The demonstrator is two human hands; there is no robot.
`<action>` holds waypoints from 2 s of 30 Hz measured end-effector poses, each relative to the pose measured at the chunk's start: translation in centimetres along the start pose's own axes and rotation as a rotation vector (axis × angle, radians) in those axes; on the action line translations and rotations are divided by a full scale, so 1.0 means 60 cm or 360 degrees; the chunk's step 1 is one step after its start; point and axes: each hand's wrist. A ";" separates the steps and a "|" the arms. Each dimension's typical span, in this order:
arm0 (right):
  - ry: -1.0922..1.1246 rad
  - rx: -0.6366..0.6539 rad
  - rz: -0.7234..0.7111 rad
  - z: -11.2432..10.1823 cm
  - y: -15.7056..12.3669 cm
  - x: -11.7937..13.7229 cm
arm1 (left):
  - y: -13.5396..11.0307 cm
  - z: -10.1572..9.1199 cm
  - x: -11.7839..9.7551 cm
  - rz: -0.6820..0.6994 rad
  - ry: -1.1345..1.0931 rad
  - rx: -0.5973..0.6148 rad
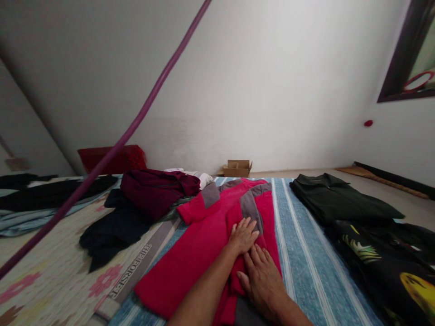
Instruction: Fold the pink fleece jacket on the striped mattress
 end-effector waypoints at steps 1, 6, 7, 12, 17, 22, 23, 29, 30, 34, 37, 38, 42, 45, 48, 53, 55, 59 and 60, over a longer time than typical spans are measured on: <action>-0.0001 -0.0002 -0.0002 0.001 0.000 0.000 | 0.000 -0.001 0.000 0.0001 -0.0001 0.0001; 0.0002 0.0004 -0.0009 0.003 0.000 -0.003 | -0.003 -0.005 -0.003 0.0001 -0.0011 0.0011; 0.0005 -0.0003 -0.0014 0.003 0.000 -0.003 | -0.003 -0.005 -0.004 -0.0002 -0.0011 0.0014; 0.0009 0.0005 -0.0027 -0.002 0.000 -0.003 | -0.003 -0.006 -0.005 -0.0012 -0.0022 0.0018; 0.0004 0.0047 -0.0006 -0.008 0.000 -0.001 | 0.000 0.000 -0.002 -0.0001 -0.0030 -0.0006; -0.0009 0.0078 0.0010 -0.009 0.001 0.001 | 0.002 0.004 -0.001 -0.0019 -0.0029 -0.0013; -0.0013 0.0072 0.0009 -0.008 0.001 0.000 | 0.002 0.004 -0.001 -0.0018 -0.0030 -0.0014; -0.0013 0.0046 0.0011 -0.006 0.002 -0.001 | 0.002 0.004 -0.001 -0.0015 -0.0046 -0.0013; -0.0011 0.0054 0.0014 -0.007 0.002 -0.001 | 0.002 0.003 -0.001 -0.0014 -0.0048 -0.0016; -0.0012 0.0085 0.0020 -0.007 0.001 -0.001 | 0.002 0.003 0.000 -0.0006 -0.0053 -0.0023; -0.0017 0.0079 0.0021 -0.006 0.000 -0.001 | 0.002 0.005 0.000 -0.0007 -0.0054 -0.0030; -0.0019 0.0076 0.0019 -0.005 0.000 -0.001 | 0.002 0.005 0.000 -0.0006 -0.0055 -0.0034; -0.0028 0.0061 0.0008 -0.002 0.000 -0.002 | 0.000 0.005 0.000 -0.0001 -0.0052 -0.0043; -0.0027 0.0044 -0.0004 -0.001 0.000 -0.003 | -0.001 0.004 0.000 0.0000 -0.0040 -0.0045; -0.0022 0.0028 -0.0001 0.000 0.001 -0.002 | -0.001 0.003 -0.001 0.0001 -0.0026 -0.0047; -0.0028 0.0006 -0.0017 0.001 0.001 -0.002 | -0.002 -0.001 -0.004 -0.0007 -0.0018 -0.0051; -0.0034 0.0002 -0.0013 0.002 0.001 -0.003 | -0.002 -0.003 -0.005 -0.0010 -0.0022 -0.0048; -0.0051 -0.0015 -0.0007 0.003 0.000 -0.004 | -0.006 -0.005 -0.008 -0.0010 -0.0037 -0.0056; -0.0055 -0.0022 -0.0013 0.004 0.000 -0.004 | -0.007 -0.006 -0.008 -0.0010 -0.0042 -0.0062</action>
Point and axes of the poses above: each hand's wrist, its own y-axis towards the middle knuckle, its own z-axis out of the palm, x = y × z, and after that the axes turned 1 degree about y, right-handed
